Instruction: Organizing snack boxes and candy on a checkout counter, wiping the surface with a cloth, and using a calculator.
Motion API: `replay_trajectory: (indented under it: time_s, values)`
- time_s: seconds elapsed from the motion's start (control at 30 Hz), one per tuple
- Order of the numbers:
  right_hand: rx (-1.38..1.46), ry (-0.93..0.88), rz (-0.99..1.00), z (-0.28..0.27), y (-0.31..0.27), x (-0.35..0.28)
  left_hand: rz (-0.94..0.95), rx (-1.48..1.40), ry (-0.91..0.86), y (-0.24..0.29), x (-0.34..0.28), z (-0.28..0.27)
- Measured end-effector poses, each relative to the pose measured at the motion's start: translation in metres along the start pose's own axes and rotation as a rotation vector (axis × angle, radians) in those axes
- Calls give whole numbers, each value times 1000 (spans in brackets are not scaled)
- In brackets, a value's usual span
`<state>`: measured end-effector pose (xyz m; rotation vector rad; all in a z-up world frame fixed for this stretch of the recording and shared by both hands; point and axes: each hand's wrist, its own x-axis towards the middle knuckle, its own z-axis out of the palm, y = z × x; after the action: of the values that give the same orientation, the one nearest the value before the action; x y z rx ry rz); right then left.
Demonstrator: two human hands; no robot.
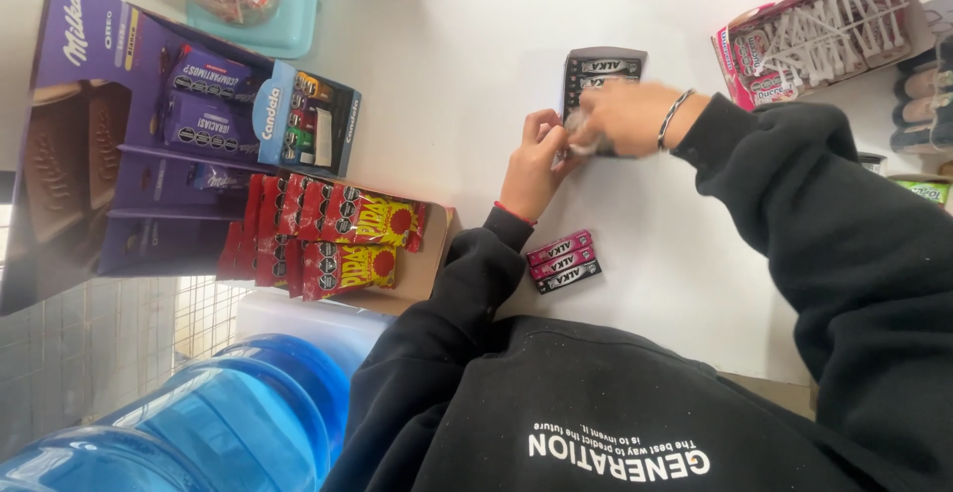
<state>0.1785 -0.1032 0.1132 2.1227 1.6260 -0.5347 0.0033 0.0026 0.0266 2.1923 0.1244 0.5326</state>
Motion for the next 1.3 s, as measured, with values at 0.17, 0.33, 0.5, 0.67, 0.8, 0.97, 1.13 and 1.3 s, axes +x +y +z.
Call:
replay_trajectory:
  time_s: [0.17, 0.33, 0.5, 0.67, 0.8, 0.97, 1.13, 1.3]
  values:
    - [-83, 129, 9, -11, -12, -4, 27, -13, -4, -1, -1, -2]
    - [64, 68, 251, -23, 13, -11, 4, -4, -2, 1, -2, 0]
    - [228, -154, 428, -38, 15, -18, -19, 17, 19, -1, -5, 6]
    - [305, -218, 330, 25, 25, 4, 16, 39, 109, -11, -7, 17]
    - [515, -310, 210, -4, 10, 2, 12, 28, 80, -11, -9, 15]
    - [905, -248, 105, 11, 28, 21, 43, 74, 80, -15, -7, 16]
    - [1171, 114, 206, -2, 46, -59, 4, 33, 31, 8, -4, -1]
    - [1454, 519, 381, 49, 46, -141, -22, -2, 9, 18, 3, -3]
